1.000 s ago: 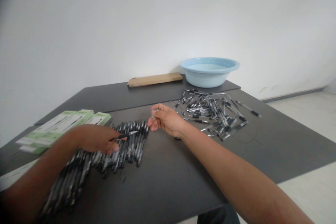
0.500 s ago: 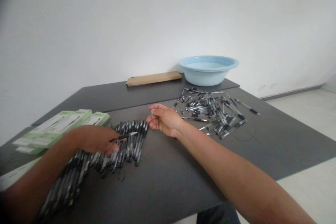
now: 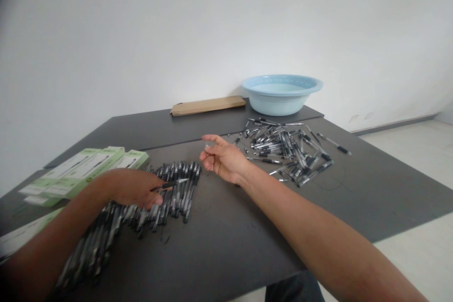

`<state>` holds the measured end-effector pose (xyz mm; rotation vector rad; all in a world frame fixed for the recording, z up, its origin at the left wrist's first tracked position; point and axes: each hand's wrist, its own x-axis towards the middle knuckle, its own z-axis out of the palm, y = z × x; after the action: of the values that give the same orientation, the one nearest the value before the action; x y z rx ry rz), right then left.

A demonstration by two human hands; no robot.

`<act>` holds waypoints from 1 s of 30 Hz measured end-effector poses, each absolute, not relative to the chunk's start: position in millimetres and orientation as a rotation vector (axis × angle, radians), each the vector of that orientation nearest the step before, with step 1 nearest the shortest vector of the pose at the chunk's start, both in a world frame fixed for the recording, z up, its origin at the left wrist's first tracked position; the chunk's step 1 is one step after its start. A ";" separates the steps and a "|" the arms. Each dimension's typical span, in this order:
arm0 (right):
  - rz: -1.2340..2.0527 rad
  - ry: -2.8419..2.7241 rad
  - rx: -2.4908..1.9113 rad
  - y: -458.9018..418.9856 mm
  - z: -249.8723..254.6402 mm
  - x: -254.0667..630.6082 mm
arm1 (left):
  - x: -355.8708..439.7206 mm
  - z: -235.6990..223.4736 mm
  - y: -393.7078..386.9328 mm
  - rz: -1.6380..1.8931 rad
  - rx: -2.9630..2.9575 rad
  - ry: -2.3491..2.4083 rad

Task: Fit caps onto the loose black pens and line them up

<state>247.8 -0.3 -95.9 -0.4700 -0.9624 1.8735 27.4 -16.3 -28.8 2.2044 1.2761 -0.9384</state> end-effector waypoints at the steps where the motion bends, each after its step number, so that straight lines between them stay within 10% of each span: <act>1: 1.871 -0.961 -0.465 -0.3 -95.7 247.8 | 28.0 -28.7 -16.5 -0.945 2.208 1.280; 30: 1.744 -1.075 -0.547 -9.7 -86.0 242.8 | 37.4 -25.8 -23.7 -0.969 2.212 1.288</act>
<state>242.8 -9.7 -86.0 -0.5474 -1.0747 1.7443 37.4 -23.7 -25.8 2.2121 1.2877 -0.9692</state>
